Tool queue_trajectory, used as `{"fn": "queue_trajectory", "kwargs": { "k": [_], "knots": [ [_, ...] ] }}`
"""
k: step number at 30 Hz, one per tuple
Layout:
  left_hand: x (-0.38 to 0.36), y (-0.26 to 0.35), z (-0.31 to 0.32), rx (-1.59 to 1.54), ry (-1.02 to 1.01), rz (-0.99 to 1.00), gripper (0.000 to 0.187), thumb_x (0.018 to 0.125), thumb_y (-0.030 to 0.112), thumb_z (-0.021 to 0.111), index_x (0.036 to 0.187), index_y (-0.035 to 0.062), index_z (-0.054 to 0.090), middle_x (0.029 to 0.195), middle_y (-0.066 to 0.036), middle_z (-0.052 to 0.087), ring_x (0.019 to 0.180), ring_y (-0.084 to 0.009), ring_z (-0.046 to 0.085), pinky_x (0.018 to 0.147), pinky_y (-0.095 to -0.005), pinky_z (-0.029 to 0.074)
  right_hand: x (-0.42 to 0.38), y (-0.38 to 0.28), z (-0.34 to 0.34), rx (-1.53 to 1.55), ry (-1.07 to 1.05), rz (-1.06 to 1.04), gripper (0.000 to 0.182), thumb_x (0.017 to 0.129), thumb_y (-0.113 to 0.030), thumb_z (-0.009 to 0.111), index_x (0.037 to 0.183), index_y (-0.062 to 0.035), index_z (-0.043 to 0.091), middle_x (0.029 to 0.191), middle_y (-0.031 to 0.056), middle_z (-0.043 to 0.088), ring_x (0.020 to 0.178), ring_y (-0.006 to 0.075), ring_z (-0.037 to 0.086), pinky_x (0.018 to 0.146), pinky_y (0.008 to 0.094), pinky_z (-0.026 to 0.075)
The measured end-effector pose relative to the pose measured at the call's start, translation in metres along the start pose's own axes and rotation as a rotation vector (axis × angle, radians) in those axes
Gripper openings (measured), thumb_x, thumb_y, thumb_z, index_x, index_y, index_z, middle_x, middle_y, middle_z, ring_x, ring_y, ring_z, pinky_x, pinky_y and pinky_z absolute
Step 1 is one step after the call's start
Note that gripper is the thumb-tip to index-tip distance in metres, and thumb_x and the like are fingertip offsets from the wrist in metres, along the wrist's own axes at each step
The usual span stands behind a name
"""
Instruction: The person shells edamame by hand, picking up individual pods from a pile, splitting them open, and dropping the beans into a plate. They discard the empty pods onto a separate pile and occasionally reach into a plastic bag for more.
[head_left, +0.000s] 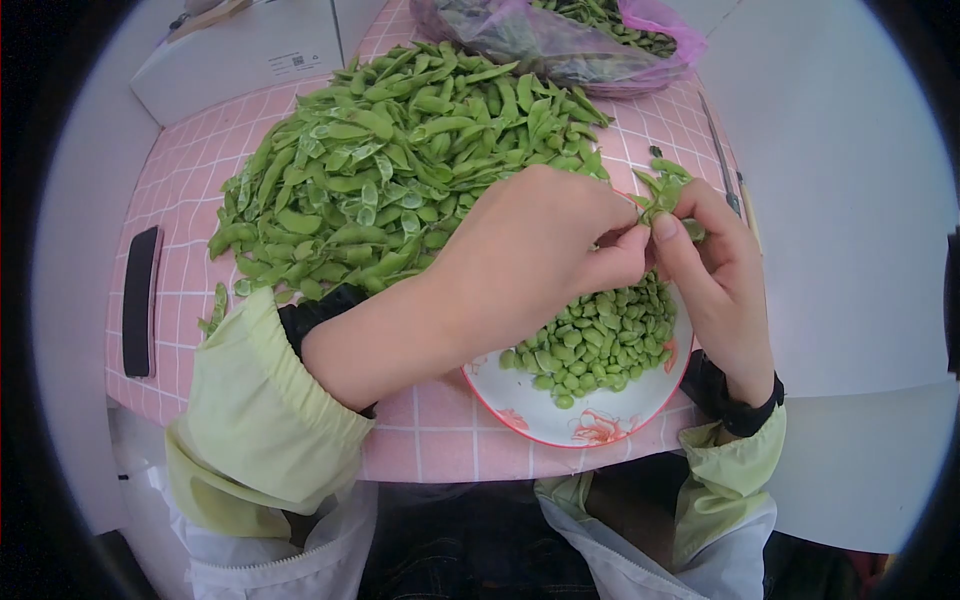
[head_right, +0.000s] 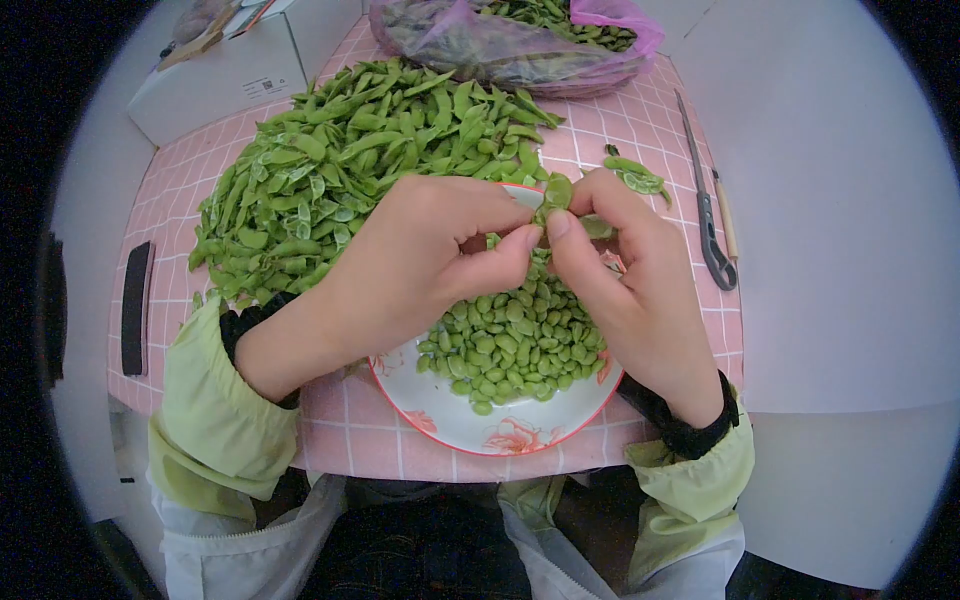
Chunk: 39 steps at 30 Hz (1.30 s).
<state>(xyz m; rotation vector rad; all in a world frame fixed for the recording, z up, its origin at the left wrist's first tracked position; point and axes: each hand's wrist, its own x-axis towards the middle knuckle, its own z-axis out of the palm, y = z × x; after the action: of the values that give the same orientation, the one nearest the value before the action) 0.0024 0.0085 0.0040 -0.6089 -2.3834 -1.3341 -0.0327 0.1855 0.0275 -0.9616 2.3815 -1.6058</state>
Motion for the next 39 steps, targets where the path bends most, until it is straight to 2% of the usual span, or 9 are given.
{"fn": "queue_trajectory", "kwargs": {
  "k": [5, 11, 14, 20, 26, 32, 35, 38, 39],
  "knots": [
    [-0.001, -0.001, 0.000, -0.110, -0.011, -0.050, 0.017, 0.080, 0.011, 0.057, 0.073, -0.0051, 0.055, 0.056, -0.010, 0.045, 0.047, -0.0113, 0.042, 0.046, -0.0288, 0.034, 0.001, 0.007, 0.000, -0.046, -0.006, -0.045, 0.013, 0.091, -0.011, 0.054, 0.086, -0.0001, 0.050, 0.074, 0.0026, 0.050, 0.068, 0.0074, 0.048, 0.062, 0.0228, 0.042],
    [-0.001, 0.003, -0.001, -0.083, -0.017, -0.073, 0.016, 0.079, 0.010, 0.056, 0.074, -0.0056, 0.055, 0.057, -0.010, 0.047, 0.048, -0.0111, 0.044, 0.047, -0.0279, 0.036, 0.001, 0.004, -0.001, -0.094, -0.023, -0.059, 0.013, 0.091, -0.011, 0.053, 0.085, -0.0007, 0.049, 0.072, 0.0023, 0.050, 0.068, 0.0071, 0.048, 0.060, 0.0225, 0.041],
    [-0.002, 0.000, 0.003, -0.091, 0.059, -0.022, 0.015, 0.079, 0.009, 0.057, 0.077, -0.0053, 0.056, 0.060, -0.011, 0.048, 0.049, -0.0130, 0.046, 0.048, -0.0288, 0.037, 0.000, 0.001, 0.001, -0.021, -0.002, -0.011, 0.014, 0.092, -0.012, 0.052, 0.085, -0.0007, 0.049, 0.073, 0.0014, 0.051, 0.070, 0.0062, 0.049, 0.060, 0.0223, 0.041],
    [-0.001, 0.000, 0.004, -0.018, 0.054, 0.012, 0.011, 0.081, 0.007, 0.056, 0.081, -0.0037, 0.058, 0.062, -0.012, 0.049, 0.051, -0.0174, 0.049, 0.050, -0.0301, 0.039, 0.001, 0.004, 0.004, 0.024, -0.005, -0.051, 0.015, 0.095, -0.015, 0.051, 0.090, -0.0010, 0.050, 0.073, 0.0006, 0.051, 0.067, 0.0053, 0.048, 0.059, 0.0224, 0.040],
    [-0.004, -0.006, 0.010, 0.104, 0.097, 0.059, 0.011, 0.082, 0.007, 0.057, 0.089, -0.0012, 0.061, 0.070, -0.014, 0.054, 0.062, -0.0283, 0.055, 0.059, -0.0351, 0.044, -0.002, 0.001, -0.002, -0.095, -0.165, 0.111, 0.018, 0.096, -0.018, 0.049, 0.104, -0.0016, 0.051, 0.071, 0.0028, 0.053, 0.059, 0.0081, 0.044, 0.053, 0.0256, 0.035],
    [-0.007, -0.005, 0.015, 0.242, 0.119, 0.089, 0.020, 0.082, 0.006, 0.057, 0.101, 0.0013, 0.060, 0.079, -0.016, 0.058, 0.071, -0.0326, 0.058, 0.064, -0.0379, 0.047, -0.003, 0.002, -0.002, -0.127, -0.146, 0.070, 0.018, 0.094, -0.016, 0.049, 0.102, 0.0003, 0.052, 0.067, 0.0071, 0.055, 0.056, 0.0115, 0.046, 0.052, 0.0281, 0.035],
    [-0.008, -0.005, 0.017, 0.240, 0.140, 0.138, 0.021, 0.083, 0.006, 0.056, 0.103, 0.0015, 0.059, 0.080, -0.016, 0.057, 0.071, -0.0329, 0.058, 0.063, -0.0385, 0.046, -0.003, -0.001, -0.006, -0.235, -0.180, 0.074, 0.023, 0.094, -0.012, 0.049, 0.113, 0.0008, 0.053, 0.079, -0.0008, 0.054, 0.065, 0.0060, 0.046, 0.058, 0.0199, 0.037],
    [-0.007, -0.005, 0.016, 0.138, 0.093, 0.071, 0.017, 0.084, 0.006, 0.054, 0.100, 0.0008, 0.059, 0.078, -0.017, 0.056, 0.070, -0.0328, 0.057, 0.062, -0.0382, 0.046, -0.004, -0.006, -0.004, -0.293, -0.166, 0.001, 0.026, 0.088, -0.006, 0.053, 0.112, 0.0019, 0.054, 0.079, 0.0026, 0.057, 0.063, 0.0074, 0.047, 0.055, 0.0210, 0.037],
    [-0.006, -0.005, 0.017, 0.110, 0.100, 0.077, 0.016, 0.084, 0.005, 0.054, 0.099, 0.0004, 0.059, 0.076, -0.017, 0.055, 0.069, -0.0327, 0.057, 0.062, -0.0380, 0.046, -0.004, -0.004, -0.004, -0.335, -0.143, -0.032, 0.024, 0.086, -0.008, 0.055, 0.108, 0.0012, 0.053, 0.074, 0.0061, 0.057, 0.059, 0.0135, 0.050, 0.053, 0.0253, 0.038]
  ]
}}
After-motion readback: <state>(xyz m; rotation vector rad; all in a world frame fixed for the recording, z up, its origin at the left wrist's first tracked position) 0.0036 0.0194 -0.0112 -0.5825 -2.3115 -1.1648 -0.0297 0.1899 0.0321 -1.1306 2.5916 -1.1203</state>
